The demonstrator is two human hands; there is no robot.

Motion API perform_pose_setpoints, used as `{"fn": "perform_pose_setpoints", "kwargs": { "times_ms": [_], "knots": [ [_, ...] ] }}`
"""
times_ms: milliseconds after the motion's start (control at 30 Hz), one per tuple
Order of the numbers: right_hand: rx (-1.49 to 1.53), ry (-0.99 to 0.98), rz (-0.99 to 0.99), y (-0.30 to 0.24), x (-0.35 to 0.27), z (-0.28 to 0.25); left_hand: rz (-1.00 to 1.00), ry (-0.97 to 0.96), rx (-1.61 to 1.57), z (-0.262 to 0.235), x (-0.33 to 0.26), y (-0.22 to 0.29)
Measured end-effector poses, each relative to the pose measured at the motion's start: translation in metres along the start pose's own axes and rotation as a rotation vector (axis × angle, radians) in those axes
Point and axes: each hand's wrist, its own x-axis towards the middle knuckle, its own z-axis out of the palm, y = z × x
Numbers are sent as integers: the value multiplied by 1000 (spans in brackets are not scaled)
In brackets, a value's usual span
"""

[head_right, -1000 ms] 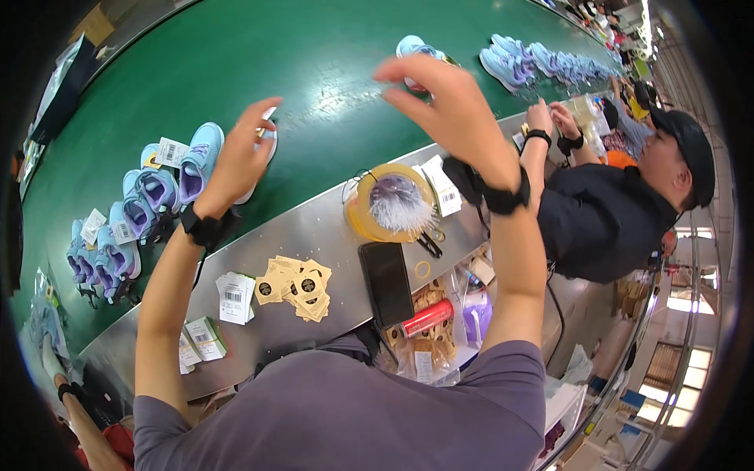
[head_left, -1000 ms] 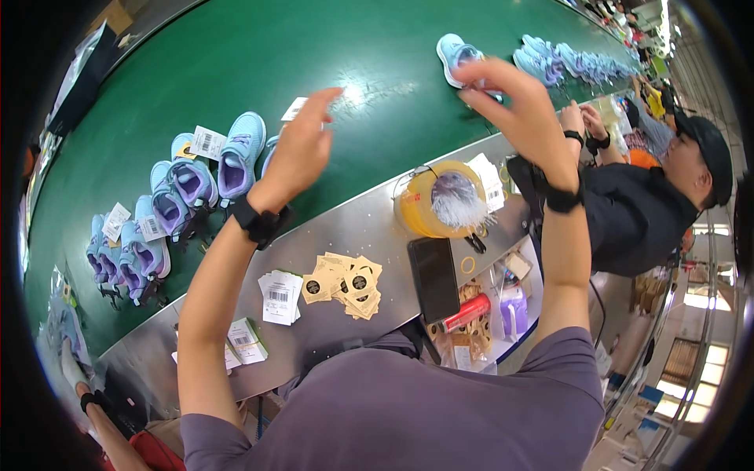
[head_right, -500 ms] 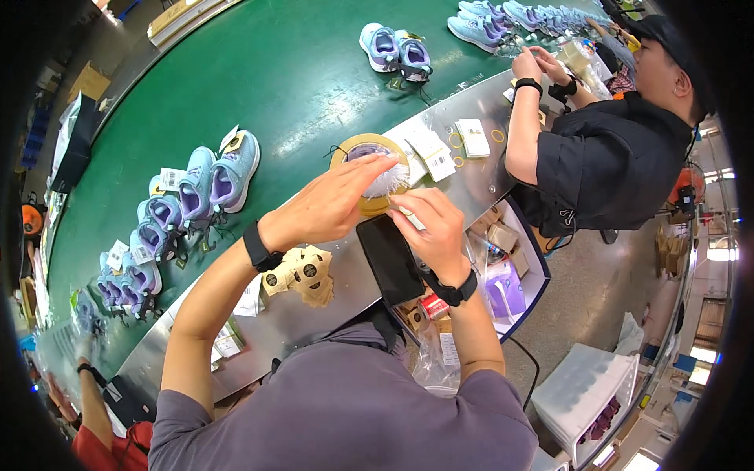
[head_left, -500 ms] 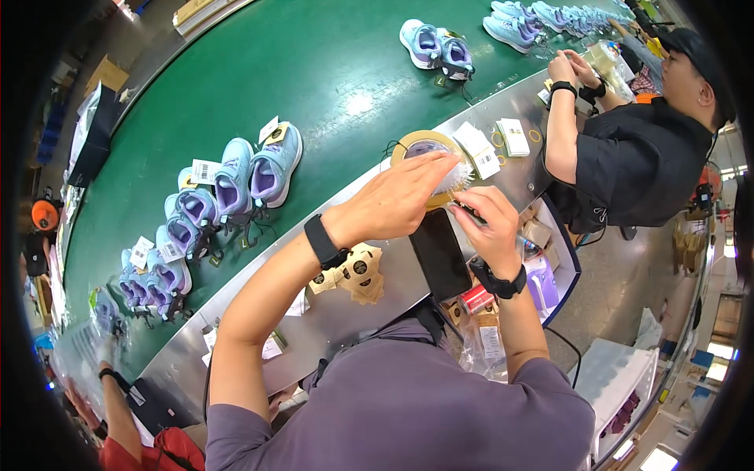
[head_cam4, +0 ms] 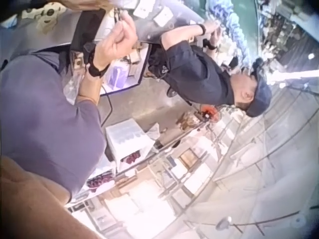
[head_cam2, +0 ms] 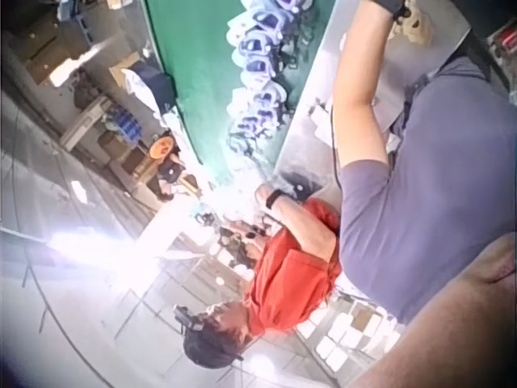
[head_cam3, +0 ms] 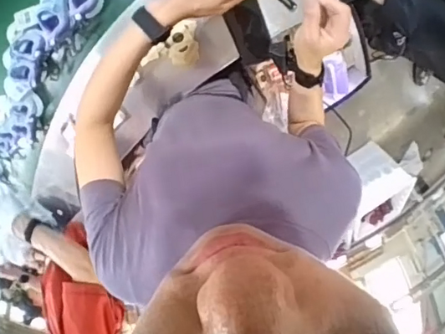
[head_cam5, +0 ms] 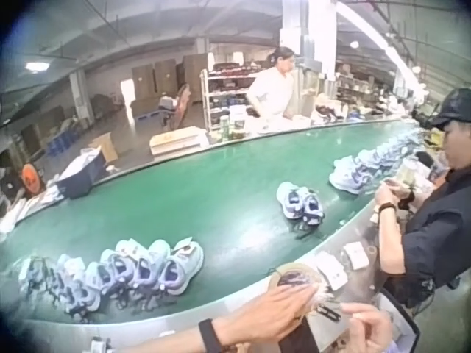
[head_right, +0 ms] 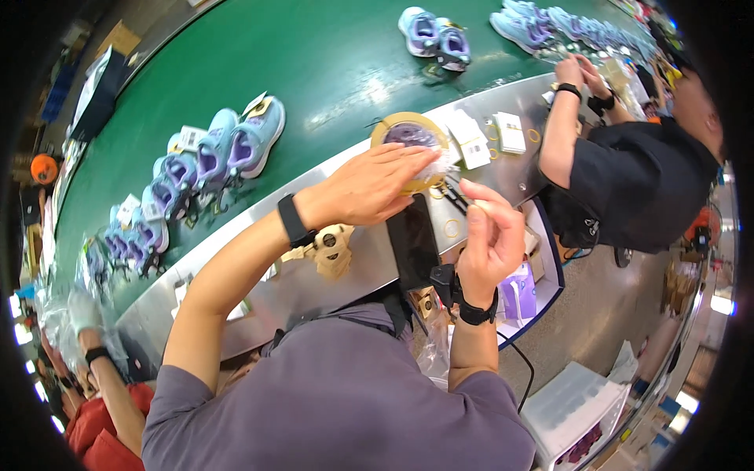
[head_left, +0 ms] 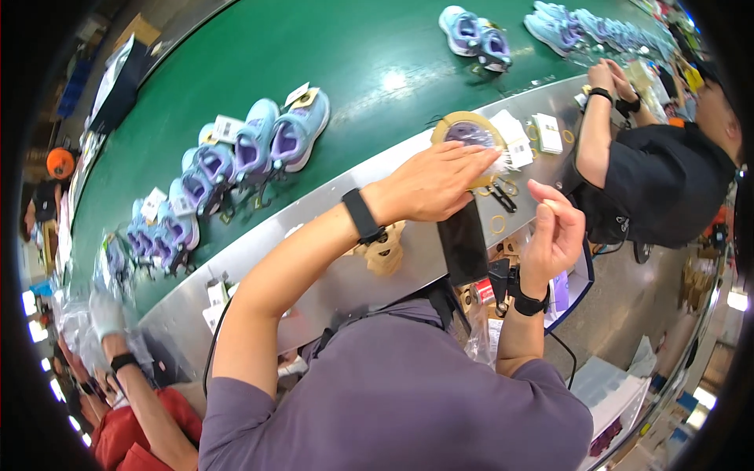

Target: Attach product tags and labels to shoes on a manufacturing conveyor belt.

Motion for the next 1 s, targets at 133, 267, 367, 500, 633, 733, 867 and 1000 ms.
{"fn": "perform_pose_setpoints", "kwargs": {
  "times_ms": [133,267,367,500,633,733,867,1000],
  "knots": [
    [-55,15,83,5,-45,56,38,24,28,3,-66,-15],
    [93,86,-352,-29,-73,91,27,55,23,5,-114,-22],
    [17,8,-234,-47,-93,110,-8,20,15,-1,-139,-21],
    [-102,-407,178,-47,-137,122,17,325,-57,-21,-165,-11],
    [-385,-788,436,-3,-179,154,-399,543,-23,-59,-246,-20],
    [-631,-873,293,15,-221,188,-921,334,-37,-79,-343,-16],
    [-852,-929,318,23,-259,236,-1131,102,261,-82,-441,-10],
    [-766,-926,362,44,-271,257,-1301,81,145,-71,-475,-26]
  ]
}}
